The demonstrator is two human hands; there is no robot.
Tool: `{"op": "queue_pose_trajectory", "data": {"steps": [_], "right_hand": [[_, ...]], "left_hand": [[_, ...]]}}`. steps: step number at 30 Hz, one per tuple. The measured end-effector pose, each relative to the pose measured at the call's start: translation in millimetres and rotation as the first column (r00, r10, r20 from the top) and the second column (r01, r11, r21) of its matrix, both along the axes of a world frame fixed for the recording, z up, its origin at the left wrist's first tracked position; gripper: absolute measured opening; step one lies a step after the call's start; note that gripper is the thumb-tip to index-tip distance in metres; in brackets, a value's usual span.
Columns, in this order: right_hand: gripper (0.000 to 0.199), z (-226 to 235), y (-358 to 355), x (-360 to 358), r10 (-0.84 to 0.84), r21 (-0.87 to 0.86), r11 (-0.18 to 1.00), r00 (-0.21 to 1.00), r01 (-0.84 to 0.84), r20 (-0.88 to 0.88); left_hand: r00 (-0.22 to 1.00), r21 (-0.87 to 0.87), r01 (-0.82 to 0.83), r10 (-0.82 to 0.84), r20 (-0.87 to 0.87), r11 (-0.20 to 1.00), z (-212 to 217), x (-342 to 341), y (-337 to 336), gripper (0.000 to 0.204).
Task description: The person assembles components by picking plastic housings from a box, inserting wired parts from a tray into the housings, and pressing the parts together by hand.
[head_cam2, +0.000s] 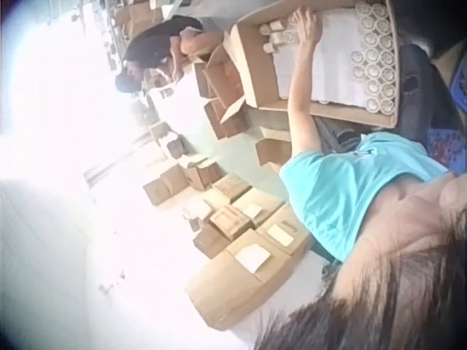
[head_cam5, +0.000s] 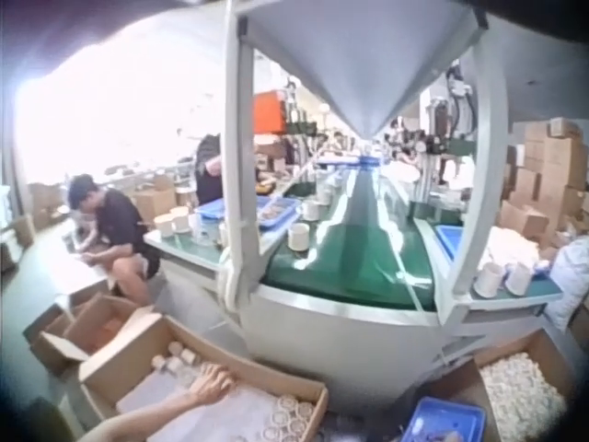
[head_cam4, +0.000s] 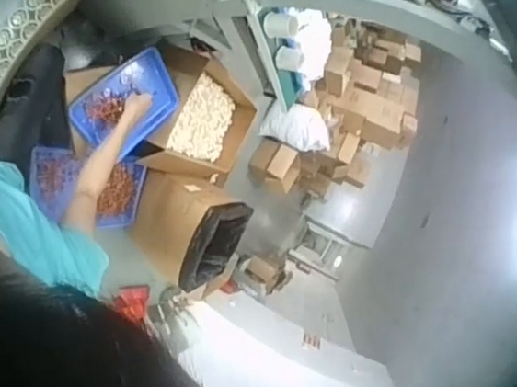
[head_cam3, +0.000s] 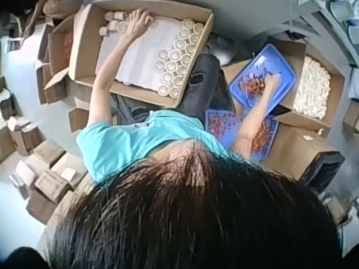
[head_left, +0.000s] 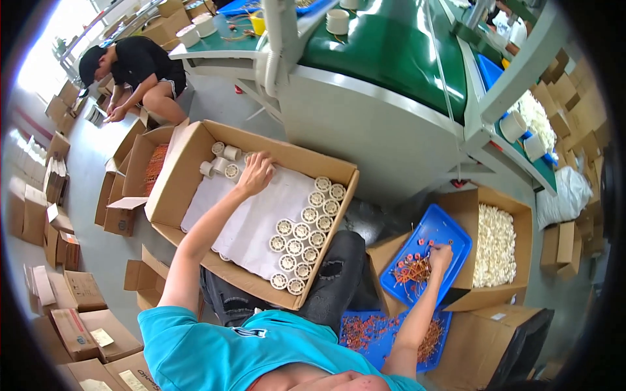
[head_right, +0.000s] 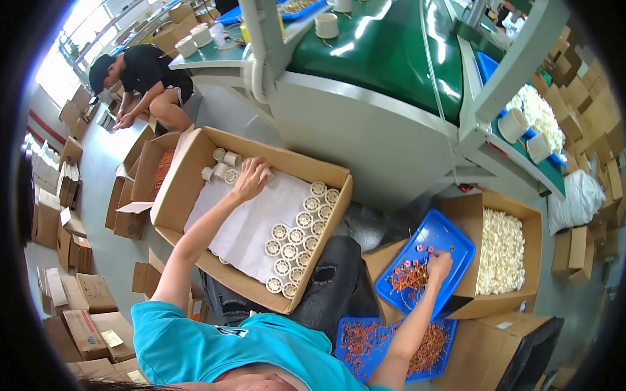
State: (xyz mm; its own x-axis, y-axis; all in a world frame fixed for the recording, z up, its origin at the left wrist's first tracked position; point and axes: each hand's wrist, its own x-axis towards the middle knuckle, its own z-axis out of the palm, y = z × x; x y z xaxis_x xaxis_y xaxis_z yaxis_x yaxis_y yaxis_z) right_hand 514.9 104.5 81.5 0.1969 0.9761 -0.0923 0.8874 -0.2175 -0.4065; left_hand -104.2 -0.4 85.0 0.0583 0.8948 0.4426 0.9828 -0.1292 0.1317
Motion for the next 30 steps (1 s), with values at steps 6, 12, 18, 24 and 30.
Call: {"op": "queue_pose_trajectory", "data": {"steps": [6,12,18,24,30], "right_hand": [[0.019,34,-25,1,-0.074,0.553,0.832,0.996,0.034,0.050],[0.019,86,-74,10,-0.176,0.602,0.713,0.923,0.360,-0.343],[0.020,125,-111,-6,-0.211,0.546,0.760,0.928,0.353,-0.307],[0.024,57,-101,30,-0.208,0.414,0.895,0.977,0.167,0.055],[0.023,98,-115,-13,-0.322,0.758,0.596,0.944,0.265,-0.076]], "left_hand": [[0.893,-0.201,-0.269,0.166,-0.419,0.942,-55,-28,-6,0.053],[0.870,-0.331,-0.241,0.051,-0.491,0.912,-58,-23,19,0.042],[0.981,-0.326,-0.173,0.134,-0.137,0.929,-36,-11,-4,0.061],[0.345,-0.296,0.023,0.270,0.899,0.955,10,48,-42,0.075],[-0.589,0.022,0.354,0.205,0.782,0.935,58,104,-95,0.048]]}}
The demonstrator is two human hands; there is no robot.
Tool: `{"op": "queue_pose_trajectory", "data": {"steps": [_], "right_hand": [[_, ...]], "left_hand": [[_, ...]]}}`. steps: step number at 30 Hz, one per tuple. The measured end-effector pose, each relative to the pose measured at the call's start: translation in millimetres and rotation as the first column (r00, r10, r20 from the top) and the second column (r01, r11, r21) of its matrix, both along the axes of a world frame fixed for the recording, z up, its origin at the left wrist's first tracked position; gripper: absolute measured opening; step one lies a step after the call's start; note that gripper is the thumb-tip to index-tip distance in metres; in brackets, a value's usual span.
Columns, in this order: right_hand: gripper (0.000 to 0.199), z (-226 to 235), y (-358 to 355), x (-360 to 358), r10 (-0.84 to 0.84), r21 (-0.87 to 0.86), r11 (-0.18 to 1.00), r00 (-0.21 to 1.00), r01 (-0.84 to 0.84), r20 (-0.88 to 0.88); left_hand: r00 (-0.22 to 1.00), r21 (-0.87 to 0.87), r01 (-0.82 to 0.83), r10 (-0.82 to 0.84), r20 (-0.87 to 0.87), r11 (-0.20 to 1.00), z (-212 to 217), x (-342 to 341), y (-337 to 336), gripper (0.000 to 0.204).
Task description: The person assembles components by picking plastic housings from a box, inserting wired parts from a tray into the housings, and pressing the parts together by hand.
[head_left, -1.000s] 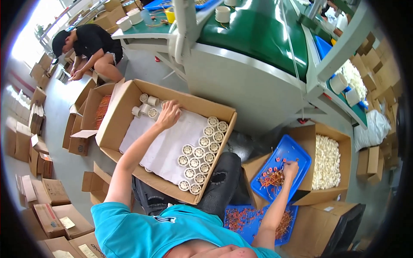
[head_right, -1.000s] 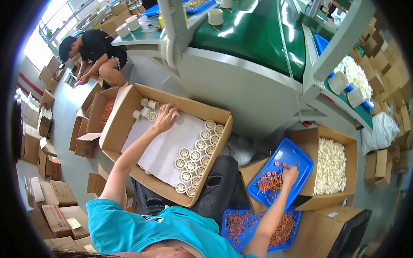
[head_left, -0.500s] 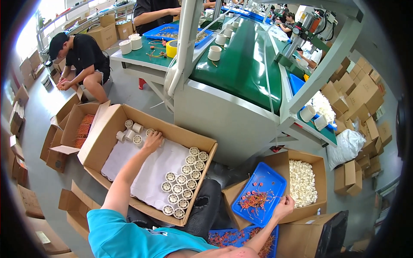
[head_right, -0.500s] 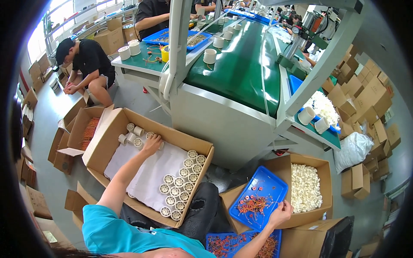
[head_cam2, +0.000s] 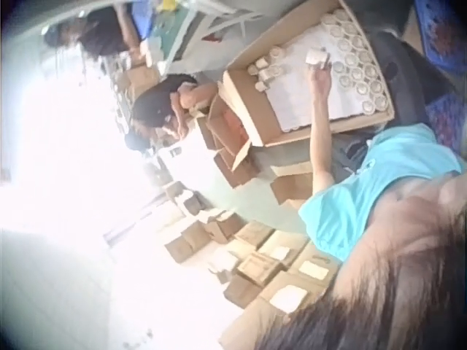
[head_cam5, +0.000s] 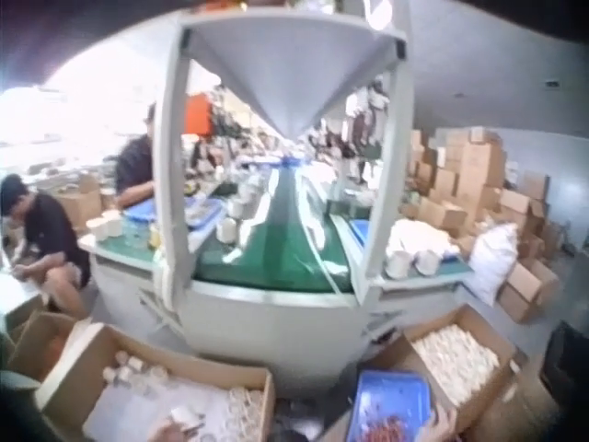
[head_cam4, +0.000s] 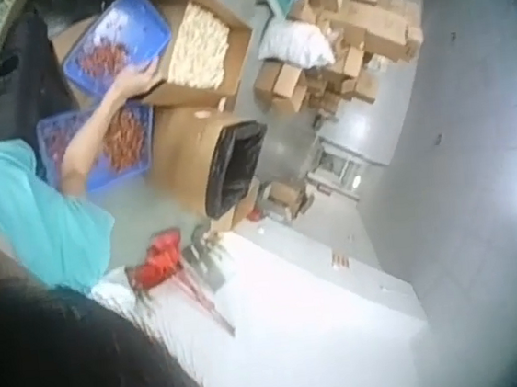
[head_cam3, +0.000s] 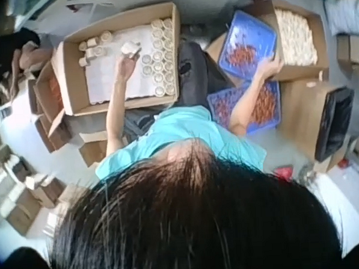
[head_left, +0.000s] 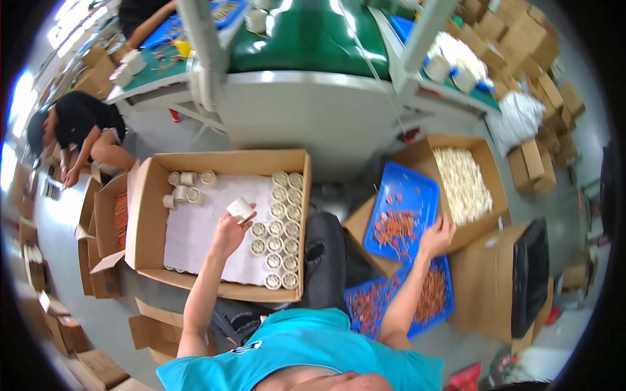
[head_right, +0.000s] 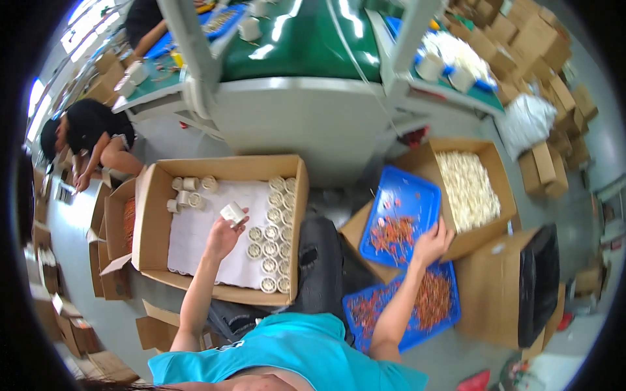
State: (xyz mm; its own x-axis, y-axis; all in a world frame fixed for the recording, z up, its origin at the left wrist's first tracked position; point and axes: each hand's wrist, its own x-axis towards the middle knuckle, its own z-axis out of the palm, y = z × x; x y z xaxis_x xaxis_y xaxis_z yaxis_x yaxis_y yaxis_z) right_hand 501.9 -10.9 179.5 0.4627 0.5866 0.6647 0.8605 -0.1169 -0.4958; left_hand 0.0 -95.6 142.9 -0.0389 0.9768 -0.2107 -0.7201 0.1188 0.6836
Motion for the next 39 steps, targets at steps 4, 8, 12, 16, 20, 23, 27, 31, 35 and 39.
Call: {"op": "queue_pose_trajectory", "data": {"steps": [4,8,12,16,20,23,27,31,35,39], "right_hand": [[0.019,4,9,-9,-0.008,0.307,0.951,0.997,-0.016,0.075],[0.021,-5,5,-2,-0.016,0.274,0.962,0.999,0.023,-0.027],[0.022,-28,7,17,0.099,-0.001,0.994,0.920,-0.107,-0.379],[0.027,-12,16,1,0.031,-0.276,0.958,0.988,-0.073,-0.151],[0.029,-35,45,-15,0.137,-0.252,0.958,0.990,-0.138,-0.022],[0.026,-55,79,-38,0.239,-0.458,0.806,0.914,-0.376,-0.329],[0.026,-102,101,-53,0.166,-0.552,0.788,0.957,-0.273,-0.236],[0.016,-111,93,-57,0.123,-0.563,0.803,0.978,-0.196,-0.166],[0.012,-73,68,-68,0.211,-0.213,0.927,0.899,-0.309,-0.383],[0.008,-31,1,-120,0.506,-0.159,0.662,0.593,-0.733,-0.627]], "left_hand": [[0.998,-0.105,-0.040,0.034,-0.053,0.994,9,27,-23,0.046],[0.994,-0.131,0.030,-0.043,-0.101,0.991,-2,53,-35,0.042],[0.997,-0.161,0.039,-0.050,-0.062,0.986,7,79,-45,0.041],[0.996,-0.125,0.046,-0.055,-0.070,0.991,16,85,-50,0.045],[0.997,-0.122,0.063,-0.066,-0.024,0.991,10,90,-51,0.053],[0.998,-0.128,0.053,-0.056,-0.026,0.990,9,91,-58,0.052],[0.993,-0.080,0.053,-0.061,-0.098,0.995,14,96,-61,0.041],[0.973,-0.058,0.140,-0.148,-0.179,0.989,13,95,-67,0.037],[0.861,-0.036,0.244,-0.234,-0.451,0.969,28,92,-71,0.039],[0.591,0.270,0.365,0.002,-0.807,0.891,66,116,-54,0.061]]}}
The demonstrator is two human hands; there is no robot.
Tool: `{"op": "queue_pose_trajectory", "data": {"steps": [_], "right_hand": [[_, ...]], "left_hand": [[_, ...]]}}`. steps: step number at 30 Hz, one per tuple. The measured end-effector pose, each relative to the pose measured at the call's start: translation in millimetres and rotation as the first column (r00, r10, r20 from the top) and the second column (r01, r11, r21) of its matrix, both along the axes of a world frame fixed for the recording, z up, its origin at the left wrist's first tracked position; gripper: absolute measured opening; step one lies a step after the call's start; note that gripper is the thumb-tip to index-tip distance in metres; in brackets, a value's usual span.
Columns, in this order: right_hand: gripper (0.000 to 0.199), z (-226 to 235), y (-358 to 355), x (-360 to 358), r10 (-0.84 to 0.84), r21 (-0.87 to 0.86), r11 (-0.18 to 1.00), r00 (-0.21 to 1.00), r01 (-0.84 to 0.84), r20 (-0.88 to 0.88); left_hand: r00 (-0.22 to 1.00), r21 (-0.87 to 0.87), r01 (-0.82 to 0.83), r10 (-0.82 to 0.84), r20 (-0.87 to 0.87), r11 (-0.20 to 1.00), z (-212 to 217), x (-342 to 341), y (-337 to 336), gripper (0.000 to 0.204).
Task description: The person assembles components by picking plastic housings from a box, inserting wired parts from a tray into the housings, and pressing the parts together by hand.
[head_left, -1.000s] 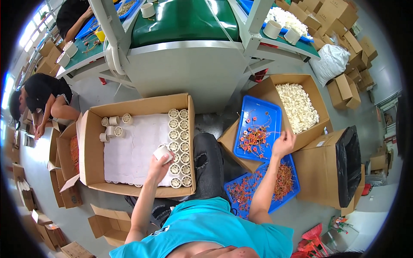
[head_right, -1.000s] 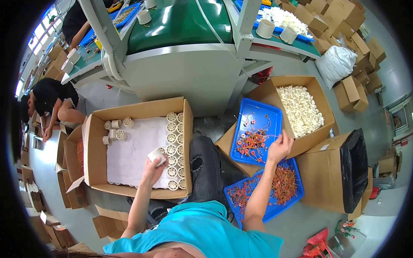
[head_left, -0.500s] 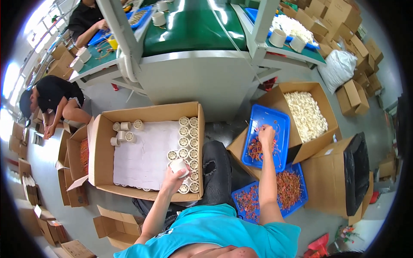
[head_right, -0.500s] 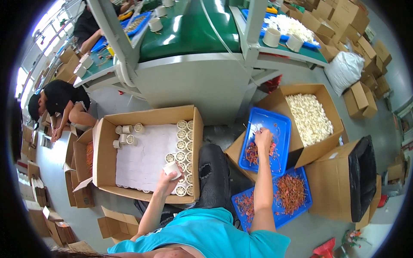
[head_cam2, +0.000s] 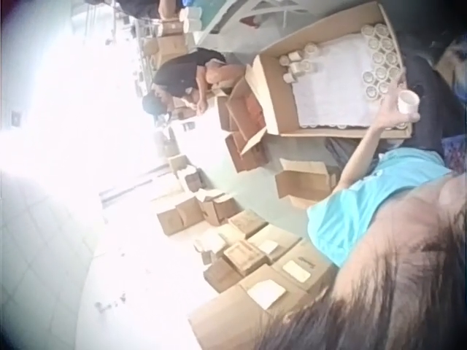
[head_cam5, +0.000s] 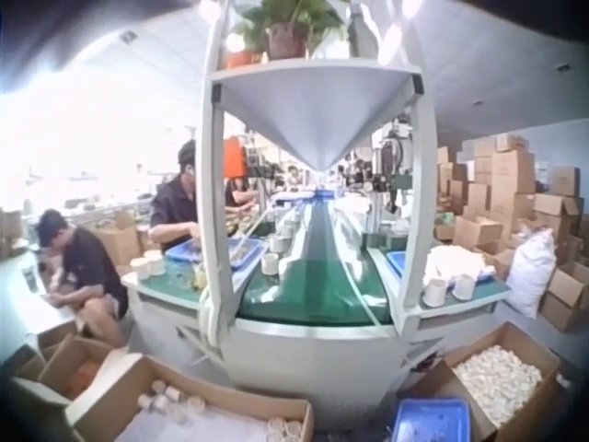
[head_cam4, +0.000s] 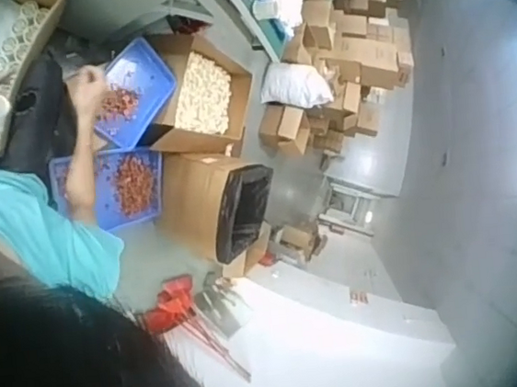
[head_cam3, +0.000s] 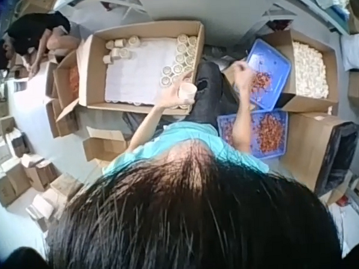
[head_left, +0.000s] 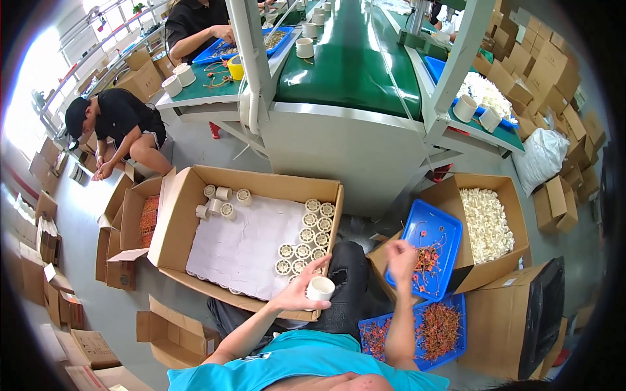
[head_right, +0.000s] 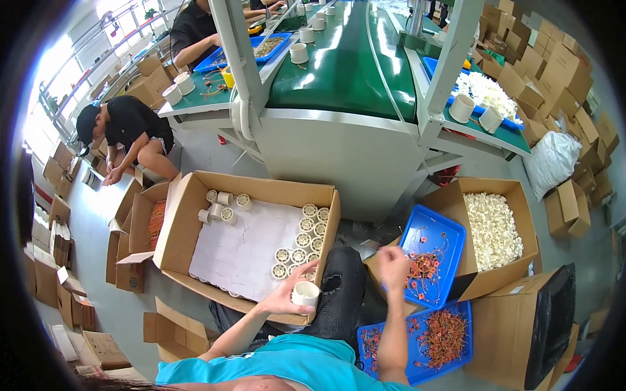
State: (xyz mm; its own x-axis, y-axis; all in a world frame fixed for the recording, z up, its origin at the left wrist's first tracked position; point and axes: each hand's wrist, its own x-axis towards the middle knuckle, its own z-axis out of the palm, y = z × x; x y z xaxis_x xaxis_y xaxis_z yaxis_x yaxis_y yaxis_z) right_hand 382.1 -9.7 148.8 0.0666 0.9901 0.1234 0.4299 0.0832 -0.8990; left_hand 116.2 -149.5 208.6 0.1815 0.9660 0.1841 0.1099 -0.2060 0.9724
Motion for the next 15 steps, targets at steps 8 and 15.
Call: {"op": "queue_pose_trajectory", "data": {"steps": [8,15], "right_hand": [[0.018,39,-70,-74,0.599,-0.092,0.790,0.796,-0.606,-0.088],[0.026,47,-62,-76,0.487,-0.236,0.737,0.740,-0.633,-0.464]], "left_hand": [[0.940,-0.298,0.147,-0.227,-0.254,0.943,-8,-19,6,0.049],[0.980,-0.500,0.177,-0.108,0.165,0.847,-13,-31,-16,0.044]]}}
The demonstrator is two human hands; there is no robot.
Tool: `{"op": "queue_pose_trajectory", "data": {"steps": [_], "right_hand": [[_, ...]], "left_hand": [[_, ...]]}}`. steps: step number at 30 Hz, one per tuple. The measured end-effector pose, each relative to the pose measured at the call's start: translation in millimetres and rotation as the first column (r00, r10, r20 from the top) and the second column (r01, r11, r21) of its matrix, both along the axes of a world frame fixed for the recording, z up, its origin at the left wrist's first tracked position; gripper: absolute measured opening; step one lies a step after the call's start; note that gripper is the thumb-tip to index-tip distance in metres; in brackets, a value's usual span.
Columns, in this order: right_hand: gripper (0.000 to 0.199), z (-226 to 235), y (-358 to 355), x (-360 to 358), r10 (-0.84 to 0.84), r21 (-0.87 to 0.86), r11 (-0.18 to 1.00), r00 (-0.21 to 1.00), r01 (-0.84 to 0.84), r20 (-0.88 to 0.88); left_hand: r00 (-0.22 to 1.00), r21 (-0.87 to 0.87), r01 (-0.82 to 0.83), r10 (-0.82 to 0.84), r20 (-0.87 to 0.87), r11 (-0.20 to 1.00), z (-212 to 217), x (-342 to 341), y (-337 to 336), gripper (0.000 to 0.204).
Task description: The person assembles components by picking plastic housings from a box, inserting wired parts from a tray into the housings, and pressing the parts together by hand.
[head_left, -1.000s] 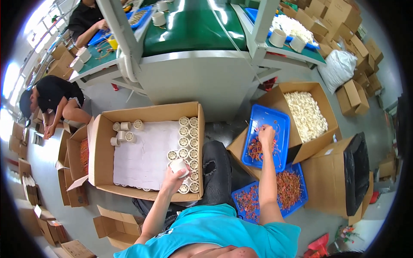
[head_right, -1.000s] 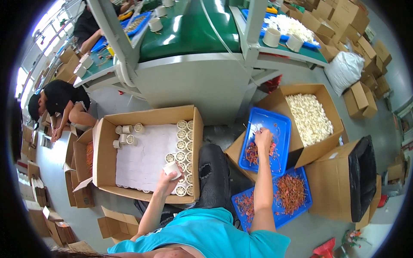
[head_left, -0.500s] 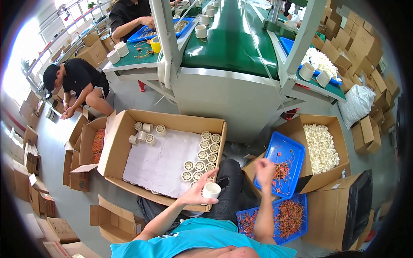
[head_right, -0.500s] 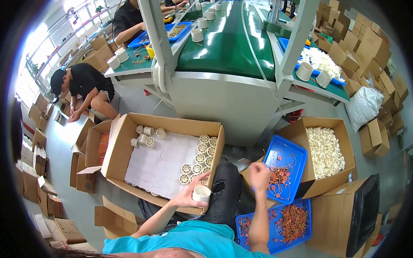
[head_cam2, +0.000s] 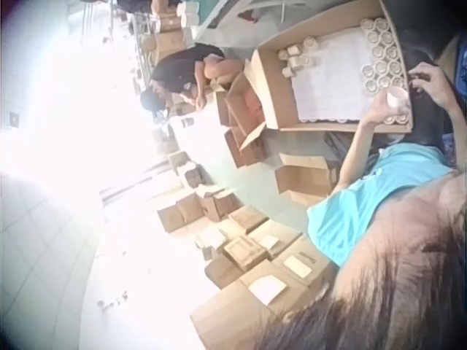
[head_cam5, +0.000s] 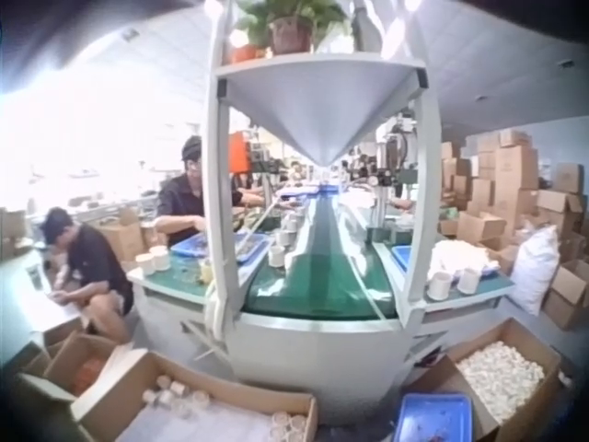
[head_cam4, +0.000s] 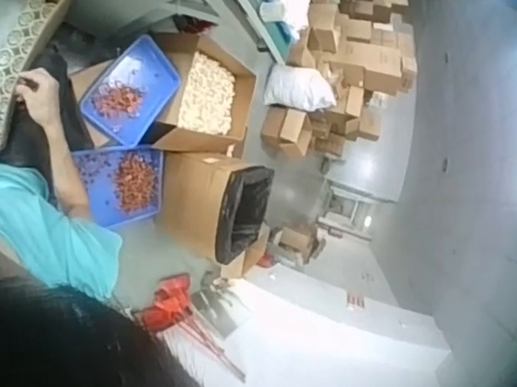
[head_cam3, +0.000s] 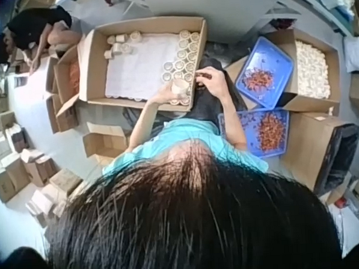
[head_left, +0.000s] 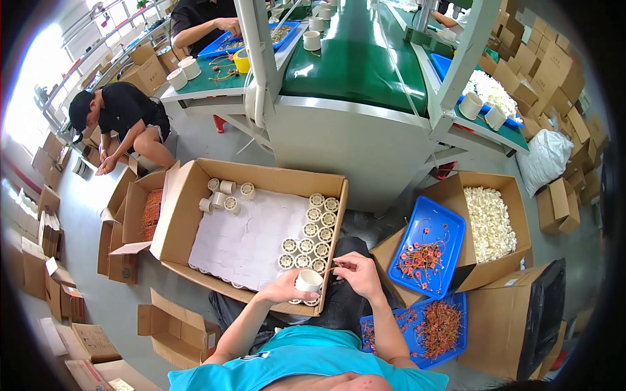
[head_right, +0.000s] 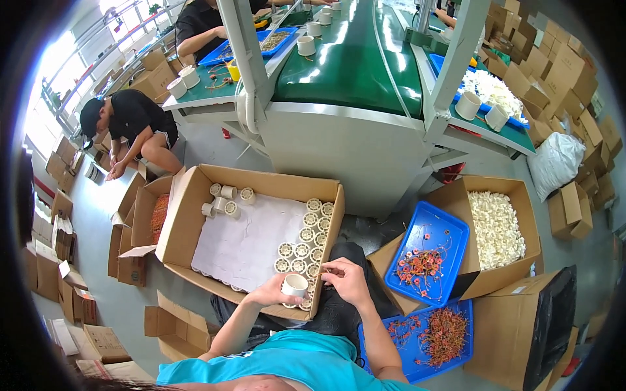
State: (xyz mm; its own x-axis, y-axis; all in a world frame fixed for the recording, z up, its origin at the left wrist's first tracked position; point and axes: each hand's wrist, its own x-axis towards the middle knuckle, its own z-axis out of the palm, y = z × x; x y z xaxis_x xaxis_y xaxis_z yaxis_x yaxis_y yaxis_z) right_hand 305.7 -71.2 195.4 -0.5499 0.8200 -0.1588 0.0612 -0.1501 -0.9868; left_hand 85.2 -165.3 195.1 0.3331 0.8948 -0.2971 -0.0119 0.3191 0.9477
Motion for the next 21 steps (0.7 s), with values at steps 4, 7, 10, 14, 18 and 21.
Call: {"op": "queue_pose_trajectory", "data": {"steps": [4,7,10,14,18,21], "right_hand": [[0.026,0,-1,3,0.004,-0.130,0.991,0.987,-0.025,-0.163],[0.024,-1,-5,-1,-0.057,-0.031,0.998,0.996,0.055,-0.076],[0.022,-1,-11,-8,-0.113,0.166,0.981,0.992,0.102,0.057],[0.025,7,-6,-5,-0.066,0.097,0.993,0.995,0.073,-0.074],[0.025,12,1,0,-0.250,0.251,0.937,0.968,0.245,-0.010],[0.023,24,0,2,-0.421,0.429,0.818,0.907,0.383,-0.006]], "left_hand": [[0.997,-0.020,-0.052,0.053,0.052,0.998,9,-5,-4,0.039],[0.997,-0.006,-0.027,0.028,0.068,1.000,14,-7,-4,0.040],[0.992,0.004,0.018,-0.019,0.126,1.000,9,-9,-4,0.044],[0.957,0.050,0.077,-0.088,0.276,0.996,17,-15,6,0.048],[0.959,0.443,-0.189,0.263,-0.110,0.876,28,-1,10,0.046],[0.840,0.341,-0.490,0.539,-0.059,0.802,18,6,5,0.049]]}}
